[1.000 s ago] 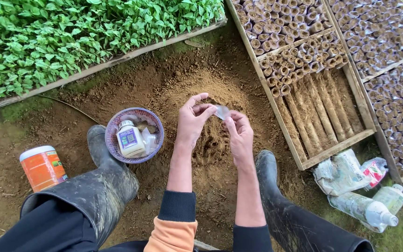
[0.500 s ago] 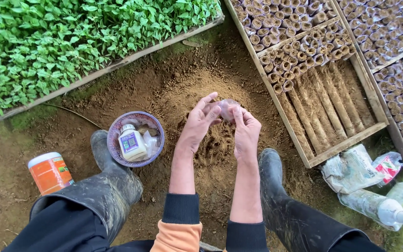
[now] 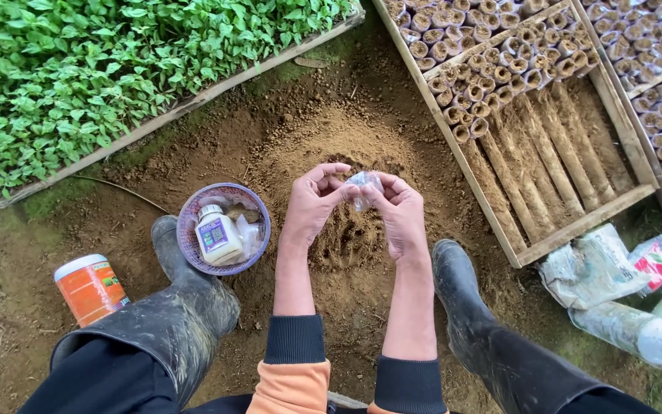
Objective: The person takes small plastic bags from a bowl, opens them, and pours soil into the bags. They then roll the bags into cylindrical shapes and place them into a wooden tray with many compartments.
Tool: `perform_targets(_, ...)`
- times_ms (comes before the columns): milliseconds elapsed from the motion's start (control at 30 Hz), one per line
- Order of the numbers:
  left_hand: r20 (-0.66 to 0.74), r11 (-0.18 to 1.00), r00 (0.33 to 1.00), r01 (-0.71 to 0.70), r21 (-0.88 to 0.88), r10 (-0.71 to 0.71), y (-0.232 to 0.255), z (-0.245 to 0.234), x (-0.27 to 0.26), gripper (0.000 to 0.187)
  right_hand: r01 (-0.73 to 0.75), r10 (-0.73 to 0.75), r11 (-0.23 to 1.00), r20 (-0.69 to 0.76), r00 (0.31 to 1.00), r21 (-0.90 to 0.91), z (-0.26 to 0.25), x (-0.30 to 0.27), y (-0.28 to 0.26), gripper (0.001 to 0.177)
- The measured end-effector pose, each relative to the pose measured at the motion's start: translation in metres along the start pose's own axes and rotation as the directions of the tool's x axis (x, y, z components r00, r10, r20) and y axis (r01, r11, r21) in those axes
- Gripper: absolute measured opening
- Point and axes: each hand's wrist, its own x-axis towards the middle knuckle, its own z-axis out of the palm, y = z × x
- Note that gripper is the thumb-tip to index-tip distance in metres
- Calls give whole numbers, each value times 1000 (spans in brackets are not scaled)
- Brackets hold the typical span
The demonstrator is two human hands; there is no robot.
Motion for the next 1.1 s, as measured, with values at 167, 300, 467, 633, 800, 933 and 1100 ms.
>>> perform_targets(167,-16,997,1000,19,72,-18,10,-10,0,40,21,-23,999,-42,999,-45,7,12,22,8)
perform_targets(300,-73,997,996,55,47,-52,20,-17,-1,54,56,-63,996,-111,992,-65,23,9,10,8)
perform_targets(467,3,994,999,35,-103,-35,38,-21,-3,43,94,-112,988,-148,983,-121,14,17,22,12)
perform_targets(633,120,991,990,89,-100,-77,54,-13,-6,46,132,-153,982,-158,976,-136,7,22,29,16)
perform_targets(800,156,981,979,154,-122,-134,38,-14,-3,45,160,-178,978,-127,976,-137,9,18,25,15)
perform_targets(933,149,983,981,144,-115,-127,30,-15,-2,46,159,-175,977,-105,979,-145,8,20,28,12)
perform_targets(1100,110,981,987,133,-140,-118,27,-17,-3,45,132,-146,985,-125,981,-114,-3,28,47,13)
